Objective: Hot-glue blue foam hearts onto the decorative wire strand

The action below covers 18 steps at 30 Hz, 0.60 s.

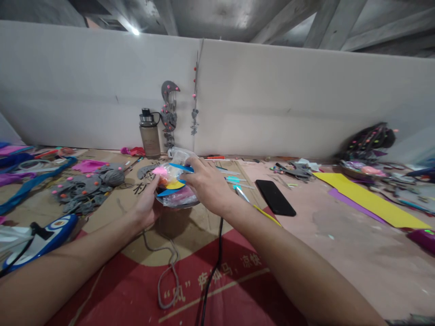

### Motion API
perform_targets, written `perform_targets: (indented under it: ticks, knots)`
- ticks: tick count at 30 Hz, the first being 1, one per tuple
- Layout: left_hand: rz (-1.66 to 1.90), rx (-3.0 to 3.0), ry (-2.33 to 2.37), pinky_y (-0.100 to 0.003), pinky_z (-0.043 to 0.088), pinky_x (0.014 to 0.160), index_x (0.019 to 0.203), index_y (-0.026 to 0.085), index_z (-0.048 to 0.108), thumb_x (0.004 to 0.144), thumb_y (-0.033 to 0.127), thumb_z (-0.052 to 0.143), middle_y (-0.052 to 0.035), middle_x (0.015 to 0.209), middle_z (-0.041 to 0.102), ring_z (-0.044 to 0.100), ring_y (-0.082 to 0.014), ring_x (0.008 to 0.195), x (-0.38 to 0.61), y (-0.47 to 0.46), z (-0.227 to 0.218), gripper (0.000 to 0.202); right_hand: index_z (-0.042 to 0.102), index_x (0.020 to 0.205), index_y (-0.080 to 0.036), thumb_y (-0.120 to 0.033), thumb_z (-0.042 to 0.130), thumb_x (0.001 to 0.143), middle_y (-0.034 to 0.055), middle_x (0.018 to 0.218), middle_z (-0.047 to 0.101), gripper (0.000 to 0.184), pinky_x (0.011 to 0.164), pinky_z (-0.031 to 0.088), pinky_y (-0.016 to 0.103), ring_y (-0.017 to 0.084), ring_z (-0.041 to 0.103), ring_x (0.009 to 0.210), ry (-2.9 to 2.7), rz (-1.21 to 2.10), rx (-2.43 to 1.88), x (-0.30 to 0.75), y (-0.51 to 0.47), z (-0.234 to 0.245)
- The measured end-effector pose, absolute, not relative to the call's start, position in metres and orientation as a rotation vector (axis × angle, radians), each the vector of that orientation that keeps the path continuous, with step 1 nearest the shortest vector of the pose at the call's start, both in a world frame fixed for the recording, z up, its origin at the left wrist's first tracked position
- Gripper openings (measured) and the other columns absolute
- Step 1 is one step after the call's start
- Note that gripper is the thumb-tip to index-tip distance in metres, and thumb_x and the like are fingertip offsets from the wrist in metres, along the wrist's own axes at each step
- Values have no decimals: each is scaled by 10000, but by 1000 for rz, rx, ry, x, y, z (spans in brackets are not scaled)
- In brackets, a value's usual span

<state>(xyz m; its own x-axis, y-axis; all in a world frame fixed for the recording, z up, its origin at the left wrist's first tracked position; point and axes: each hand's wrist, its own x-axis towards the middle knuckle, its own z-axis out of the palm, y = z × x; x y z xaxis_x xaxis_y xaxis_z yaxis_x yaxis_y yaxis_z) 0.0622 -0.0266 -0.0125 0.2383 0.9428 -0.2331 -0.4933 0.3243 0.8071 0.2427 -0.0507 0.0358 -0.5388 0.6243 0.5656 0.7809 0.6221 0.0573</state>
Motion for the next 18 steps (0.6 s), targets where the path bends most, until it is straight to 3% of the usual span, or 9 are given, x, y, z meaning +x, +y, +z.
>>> perform_targets:
  ticks: [12,18]
  knots:
    - [1103,708,777,-329,587,548,1089,119,638,929,423,431,-115,868,725,686,-190,626,63,-27,-12,402,683,863,-192,-129,570,810,112,1189,514,140,909,463,395,244,545,1065,-2236,-271,-1218,247,-46,32]
    - [1107,688,783,-327,584,529,1093,117,639,922,424,446,-121,869,723,687,-198,625,63,-26,-14,402,706,969,-208,-143,535,843,112,1198,534,222,899,460,409,246,543,1047,-2348,-315,-1197,242,-49,31]
